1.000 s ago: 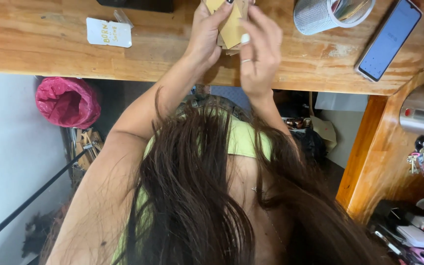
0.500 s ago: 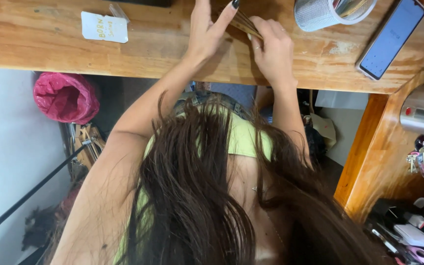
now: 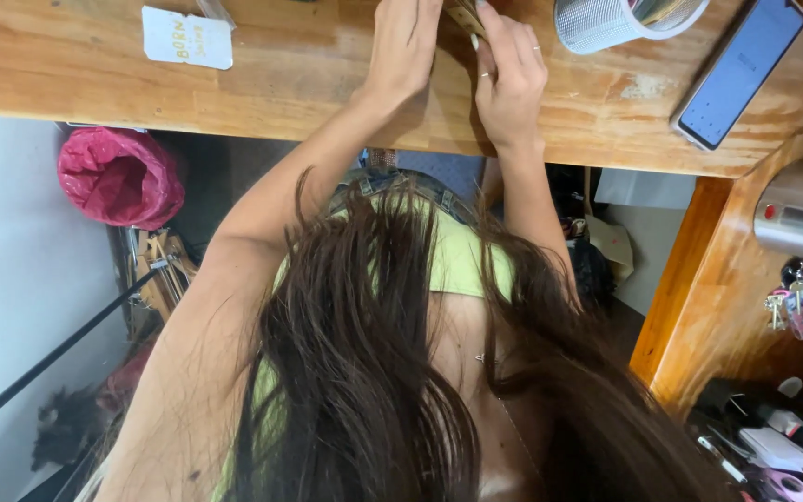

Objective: Sorting cardboard clothing tags and placing them into small plastic bags.

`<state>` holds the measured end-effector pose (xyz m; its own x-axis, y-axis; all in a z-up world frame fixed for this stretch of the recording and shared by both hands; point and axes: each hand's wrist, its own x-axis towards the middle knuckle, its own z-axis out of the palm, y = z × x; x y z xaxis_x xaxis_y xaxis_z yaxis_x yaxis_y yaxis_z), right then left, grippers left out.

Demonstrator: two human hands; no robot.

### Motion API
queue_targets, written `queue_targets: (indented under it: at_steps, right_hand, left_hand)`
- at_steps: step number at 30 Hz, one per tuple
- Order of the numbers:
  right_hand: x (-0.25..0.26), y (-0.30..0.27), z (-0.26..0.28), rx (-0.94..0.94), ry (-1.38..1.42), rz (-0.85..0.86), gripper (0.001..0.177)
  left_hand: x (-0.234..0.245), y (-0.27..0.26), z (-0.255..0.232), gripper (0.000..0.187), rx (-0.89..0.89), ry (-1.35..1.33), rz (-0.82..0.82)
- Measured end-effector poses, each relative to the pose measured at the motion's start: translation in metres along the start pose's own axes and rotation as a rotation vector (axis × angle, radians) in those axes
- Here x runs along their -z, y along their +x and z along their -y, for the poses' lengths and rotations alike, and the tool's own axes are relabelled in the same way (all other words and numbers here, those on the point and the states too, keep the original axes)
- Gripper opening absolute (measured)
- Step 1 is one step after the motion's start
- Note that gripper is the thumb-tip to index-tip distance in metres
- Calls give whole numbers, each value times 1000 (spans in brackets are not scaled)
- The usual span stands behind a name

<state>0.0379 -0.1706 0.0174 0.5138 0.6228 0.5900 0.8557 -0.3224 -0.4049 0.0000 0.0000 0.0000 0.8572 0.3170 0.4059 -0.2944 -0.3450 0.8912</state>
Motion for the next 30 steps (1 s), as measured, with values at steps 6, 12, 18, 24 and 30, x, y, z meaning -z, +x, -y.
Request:
queue_targets:
  at_steps: [6,12,18,24,30]
  right_hand:
    - [-6,-10,-13,-116,-210,124,42]
    - [-8,9,-4,-620,799,-247,22]
    - [17,37,63,-625,756,-86,21]
    - [75,44,67,-238,33,-83,33]
    - [60,43,53,-47,-31,437,149]
  left_hand:
    - [5,1,-6,83,254,-231,359]
    - [1,2,-16,66,382,-710,119]
    - [-15,-3,-26,37,370,-1264,227]
    - [24,6,-56,42,724,-1294,295]
    - [14,7,-58,27,913,-1073,408]
